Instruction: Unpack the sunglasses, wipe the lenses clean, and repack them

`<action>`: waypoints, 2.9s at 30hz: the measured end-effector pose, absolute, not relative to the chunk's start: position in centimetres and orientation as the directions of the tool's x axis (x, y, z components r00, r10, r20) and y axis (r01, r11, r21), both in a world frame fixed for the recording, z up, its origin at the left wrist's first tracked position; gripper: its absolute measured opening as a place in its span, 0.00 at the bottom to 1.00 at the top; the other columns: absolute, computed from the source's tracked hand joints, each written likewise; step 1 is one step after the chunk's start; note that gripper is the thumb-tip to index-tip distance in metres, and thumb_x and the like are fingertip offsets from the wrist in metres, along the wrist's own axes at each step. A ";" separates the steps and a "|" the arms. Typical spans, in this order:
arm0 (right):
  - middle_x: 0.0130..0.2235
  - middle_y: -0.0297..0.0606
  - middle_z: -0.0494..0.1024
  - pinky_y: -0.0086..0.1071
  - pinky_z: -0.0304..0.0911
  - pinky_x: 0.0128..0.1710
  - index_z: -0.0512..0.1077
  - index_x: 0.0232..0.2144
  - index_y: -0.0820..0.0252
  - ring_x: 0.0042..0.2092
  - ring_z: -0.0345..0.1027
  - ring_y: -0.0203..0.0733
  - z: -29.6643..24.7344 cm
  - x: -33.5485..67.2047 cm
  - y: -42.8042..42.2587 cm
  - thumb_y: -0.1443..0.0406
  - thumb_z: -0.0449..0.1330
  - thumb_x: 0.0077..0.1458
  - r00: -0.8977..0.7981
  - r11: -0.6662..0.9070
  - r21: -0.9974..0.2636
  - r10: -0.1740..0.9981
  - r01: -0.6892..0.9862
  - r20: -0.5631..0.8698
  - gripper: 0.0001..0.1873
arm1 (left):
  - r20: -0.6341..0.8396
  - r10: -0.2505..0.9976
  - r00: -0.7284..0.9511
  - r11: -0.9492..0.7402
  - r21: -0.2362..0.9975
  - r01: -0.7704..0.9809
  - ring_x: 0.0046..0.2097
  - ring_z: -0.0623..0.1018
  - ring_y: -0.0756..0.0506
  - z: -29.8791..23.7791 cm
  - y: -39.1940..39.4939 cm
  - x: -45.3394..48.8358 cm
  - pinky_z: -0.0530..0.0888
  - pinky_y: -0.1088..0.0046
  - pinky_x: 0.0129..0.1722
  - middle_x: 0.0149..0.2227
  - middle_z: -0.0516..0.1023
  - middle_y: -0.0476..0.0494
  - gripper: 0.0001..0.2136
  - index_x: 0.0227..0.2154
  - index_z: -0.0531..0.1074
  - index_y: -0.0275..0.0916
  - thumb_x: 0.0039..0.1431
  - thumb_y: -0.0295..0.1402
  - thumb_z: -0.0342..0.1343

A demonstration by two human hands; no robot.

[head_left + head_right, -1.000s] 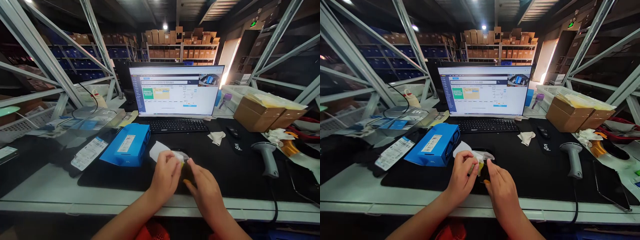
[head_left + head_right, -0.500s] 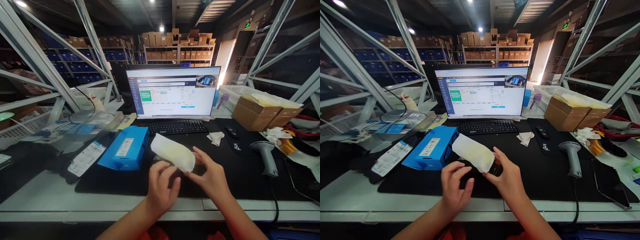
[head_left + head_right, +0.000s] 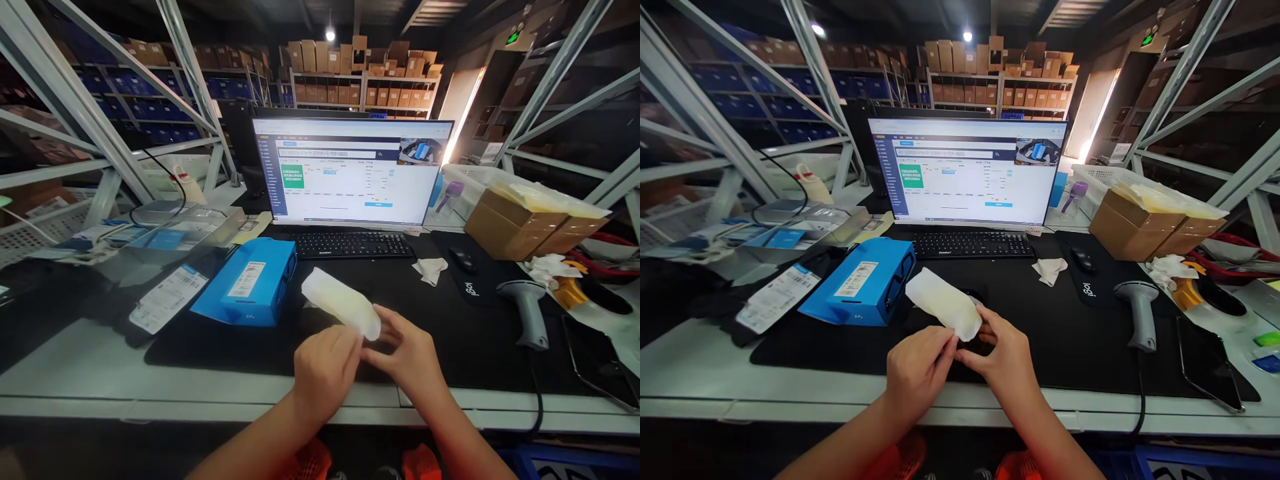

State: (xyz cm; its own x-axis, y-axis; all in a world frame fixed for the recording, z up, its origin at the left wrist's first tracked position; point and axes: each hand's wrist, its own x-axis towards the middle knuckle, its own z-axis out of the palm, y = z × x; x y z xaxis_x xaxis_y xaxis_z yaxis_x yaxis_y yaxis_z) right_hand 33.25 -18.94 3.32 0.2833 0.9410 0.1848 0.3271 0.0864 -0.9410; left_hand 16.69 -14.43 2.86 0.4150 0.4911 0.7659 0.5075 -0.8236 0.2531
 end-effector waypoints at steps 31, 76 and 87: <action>0.55 0.44 0.77 0.41 0.73 0.50 0.65 0.61 0.53 0.52 0.75 0.50 8.2 35.8 -16.8 0.72 0.73 0.40 -0.116 0.395 -0.499 0.858 0.771 0.500 0.46 | 0.267 0.445 0.855 -0.891 0.225 0.394 0.66 0.60 0.32 12.0 -7.9 12.9 0.59 0.48 0.64 0.68 0.56 0.37 0.46 0.67 0.51 0.46 0.47 0.37 0.68; 0.56 0.48 0.76 0.47 0.72 0.55 0.75 0.45 0.58 0.57 0.71 0.53 9.4 32.5 -11.8 0.77 0.62 0.53 -0.305 0.444 0.196 0.189 0.875 0.933 0.18 | -0.191 0.512 0.838 0.564 0.810 -0.160 0.23 0.76 0.47 4.8 -7.3 14.8 0.73 0.74 0.26 0.21 0.75 0.39 0.23 0.32 0.75 0.29 0.59 0.49 0.51; 0.41 0.36 0.84 0.46 0.62 0.62 0.72 0.46 0.53 0.42 0.80 0.42 9.6 32.2 -11.9 0.75 0.57 0.58 -0.271 0.506 0.102 0.273 0.857 0.923 0.17 | -0.022 0.550 0.835 0.513 0.797 -0.317 0.29 0.76 0.48 5.7 -7.6 14.4 0.78 0.68 0.32 0.36 0.76 0.40 0.20 0.42 0.74 0.33 0.50 0.42 0.65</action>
State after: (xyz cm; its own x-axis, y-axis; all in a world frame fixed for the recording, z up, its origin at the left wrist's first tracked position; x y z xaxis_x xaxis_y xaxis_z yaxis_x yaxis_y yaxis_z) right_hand 32.16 -11.88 9.62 -0.2710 0.2731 0.9230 0.8566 0.5059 0.1018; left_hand 14.38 -7.63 5.70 0.8349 0.5499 -0.0216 -0.3175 0.5134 0.7973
